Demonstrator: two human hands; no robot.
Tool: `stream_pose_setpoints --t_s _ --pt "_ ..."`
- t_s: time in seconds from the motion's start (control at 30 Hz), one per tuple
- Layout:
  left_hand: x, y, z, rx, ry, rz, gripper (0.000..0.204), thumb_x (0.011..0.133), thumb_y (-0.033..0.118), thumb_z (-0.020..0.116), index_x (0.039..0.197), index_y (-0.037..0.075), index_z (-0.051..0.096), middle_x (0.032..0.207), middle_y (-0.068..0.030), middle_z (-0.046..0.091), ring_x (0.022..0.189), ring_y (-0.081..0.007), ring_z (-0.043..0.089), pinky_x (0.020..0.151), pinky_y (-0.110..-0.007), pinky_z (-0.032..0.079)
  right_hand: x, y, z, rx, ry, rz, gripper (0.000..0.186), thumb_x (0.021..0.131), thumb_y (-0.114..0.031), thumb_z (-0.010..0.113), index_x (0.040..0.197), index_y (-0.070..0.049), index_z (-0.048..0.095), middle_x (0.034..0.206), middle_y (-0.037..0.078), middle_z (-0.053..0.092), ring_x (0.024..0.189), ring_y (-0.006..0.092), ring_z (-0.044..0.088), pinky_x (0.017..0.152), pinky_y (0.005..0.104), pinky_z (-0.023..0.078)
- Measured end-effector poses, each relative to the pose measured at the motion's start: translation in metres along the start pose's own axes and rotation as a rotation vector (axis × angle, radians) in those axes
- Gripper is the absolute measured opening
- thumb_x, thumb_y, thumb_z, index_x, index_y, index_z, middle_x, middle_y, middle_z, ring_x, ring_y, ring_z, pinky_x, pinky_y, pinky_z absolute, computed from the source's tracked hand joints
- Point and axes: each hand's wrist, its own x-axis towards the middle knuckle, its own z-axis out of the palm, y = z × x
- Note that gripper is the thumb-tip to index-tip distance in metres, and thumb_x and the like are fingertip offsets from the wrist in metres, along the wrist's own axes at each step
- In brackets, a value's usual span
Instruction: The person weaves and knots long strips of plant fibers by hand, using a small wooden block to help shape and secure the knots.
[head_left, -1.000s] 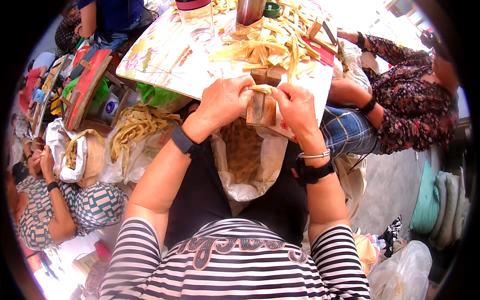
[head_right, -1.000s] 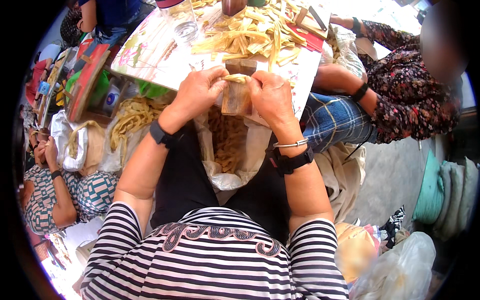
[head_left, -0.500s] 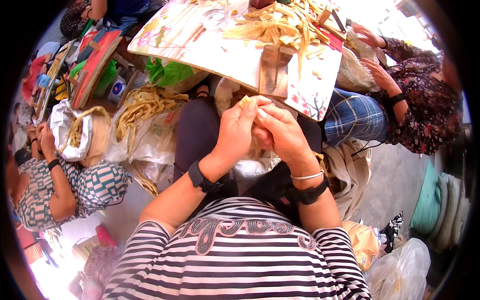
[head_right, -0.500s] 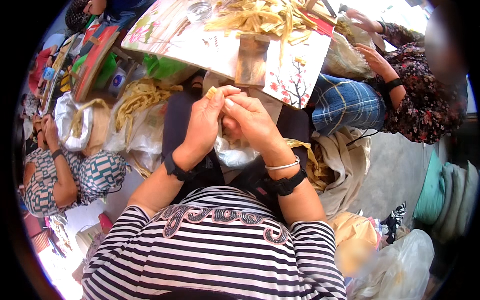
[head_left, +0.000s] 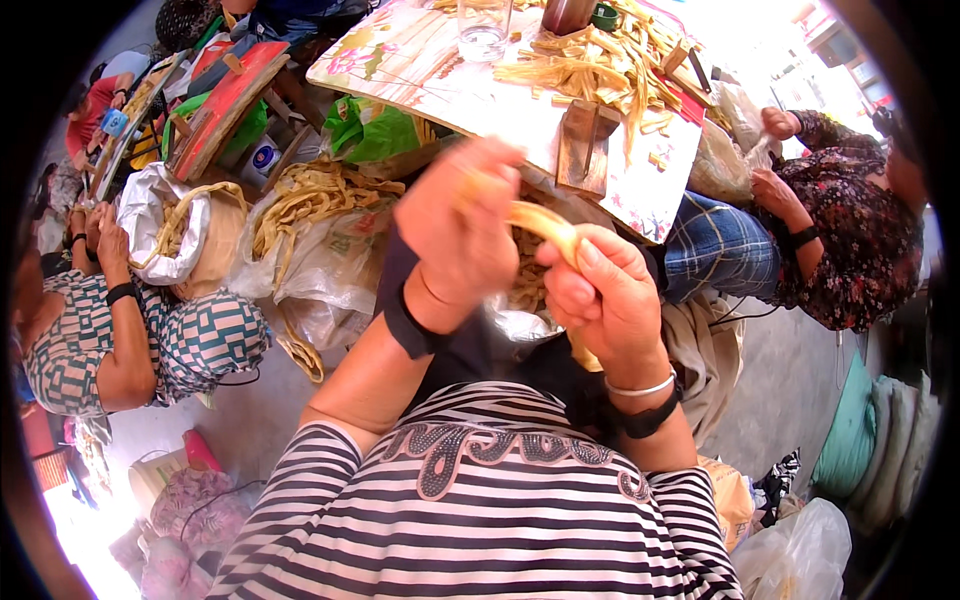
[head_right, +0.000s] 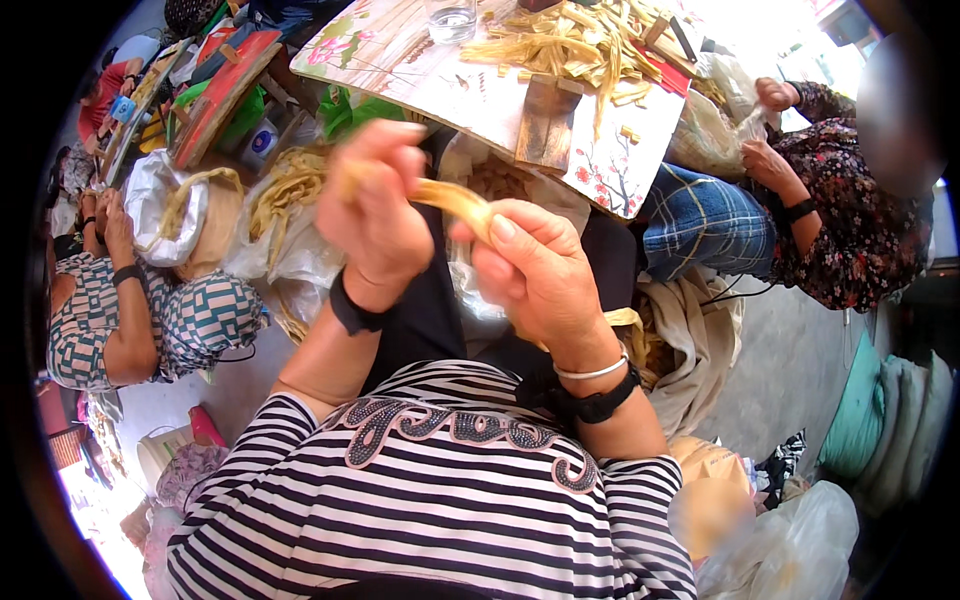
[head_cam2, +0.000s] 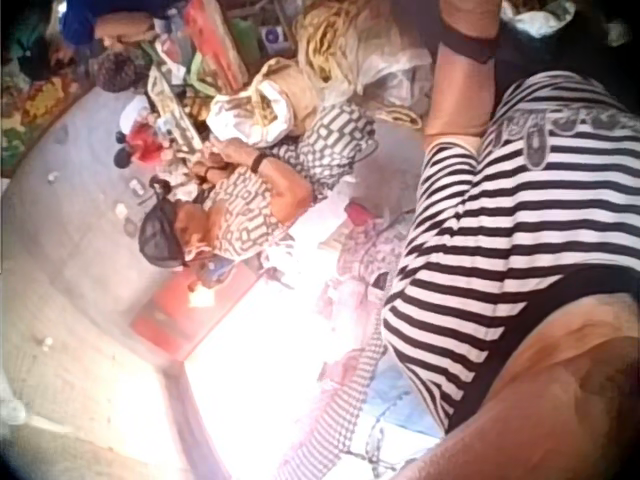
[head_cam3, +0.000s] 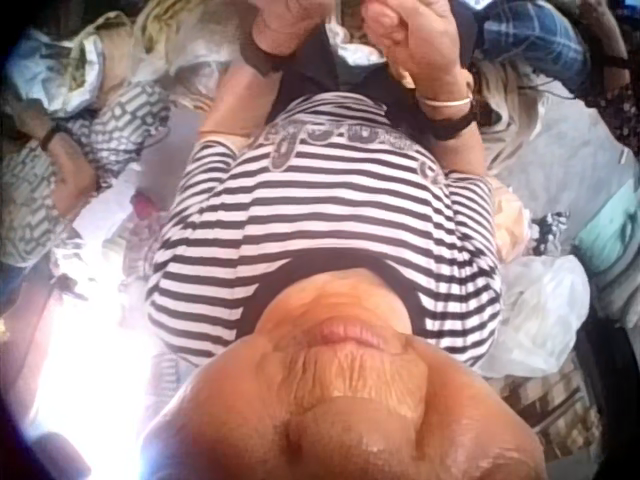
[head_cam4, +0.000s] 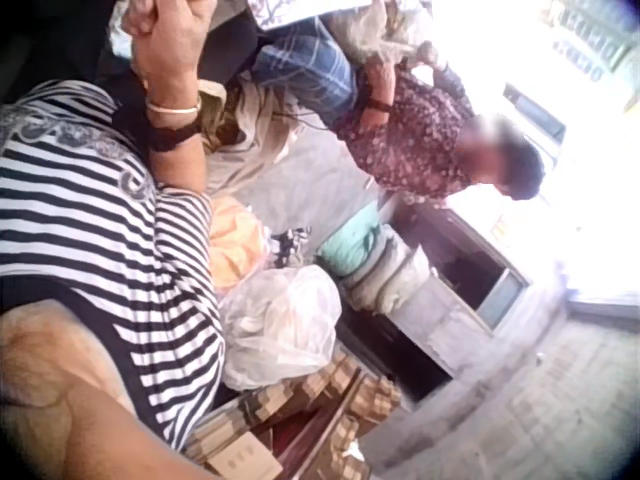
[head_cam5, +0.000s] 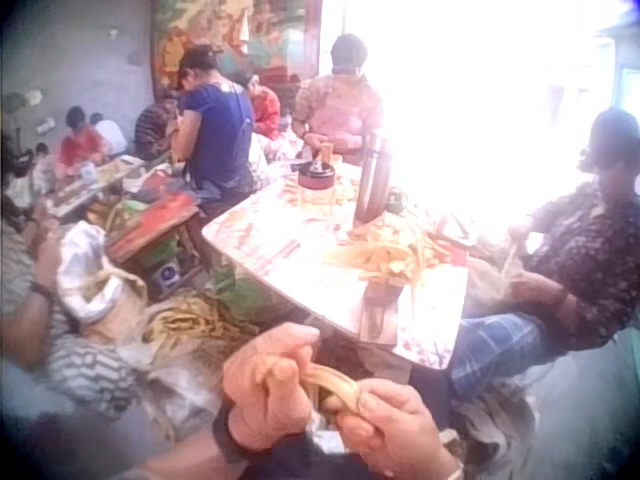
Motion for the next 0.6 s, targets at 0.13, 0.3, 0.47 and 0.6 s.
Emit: stream_pose_setpoints --t_s 0.13,0.3,0.47,0.6 --pt "-0.035 0.009 0.005 -0.007 -0.315 -0.208 0.043 0.096 0.032 0.047 0.115 -0.006 0.057 0.113 -0.0135 0.06 0.093 -0.0174 0.059 0.082 -0.028 0.046 0.004 0.023 -0.001 -1.081 0.205 -0.548 0.026 0.084 -0.006 0.055 0.108 0.005 0.054 0.07 0.009 0.057 0.058 0.0153 0.055 0.053 0.0276 0.043" --pt "-0.043 0.014 -0.005 -0.024 -0.409 -0.626 0.032 0.084 0.008 0.051 0.113 -0.004 0.059 0.123 -0.0123 0.054 0.092 -0.0154 0.058 0.08 -0.026 0.046 0.005 0.034 -0.006 -1.185 0.328 -0.507 0.013 0.089 -0.009 0.052 0.089 0.004 0.056 0.066 0.011 0.059 0.057 0.0221 0.058 0.052 0.0304 0.043" --pt "-0.03 0.023 -0.011 0.416 -0.605 -0.503 0.011 0.068 -0.003 0.054 0.078 -0.001 0.057 0.119 -0.0159 0.054 0.077 -0.0161 0.058 0.064 -0.027 0.046 -0.005 0.021 -0.01 -0.088 0.227 0.113 0.022 0.092 -0.023 0.051 0.078 -0.006 0.057 0.056 -0.009 0.04 0.042 -0.0004 0.029 0.037 0.0162 0.02" --pt "-0.04 0.022 -0.011 0.195 -0.54 0.007 0.011 0.063 -0.007 0.052 0.072 -0.001 0.052 0.093 -0.0173 0.061 0.073 -0.027 0.059 0.064 -0.03 0.047 -0.006 0.012 -0.03 0.142 -0.02 0.38 0.018 0.087 -0.02 0.055 0.078 -0.004 0.057 0.054 -0.009 0.037 0.042 -0.0003 0.027 0.038 0.016 0.019"
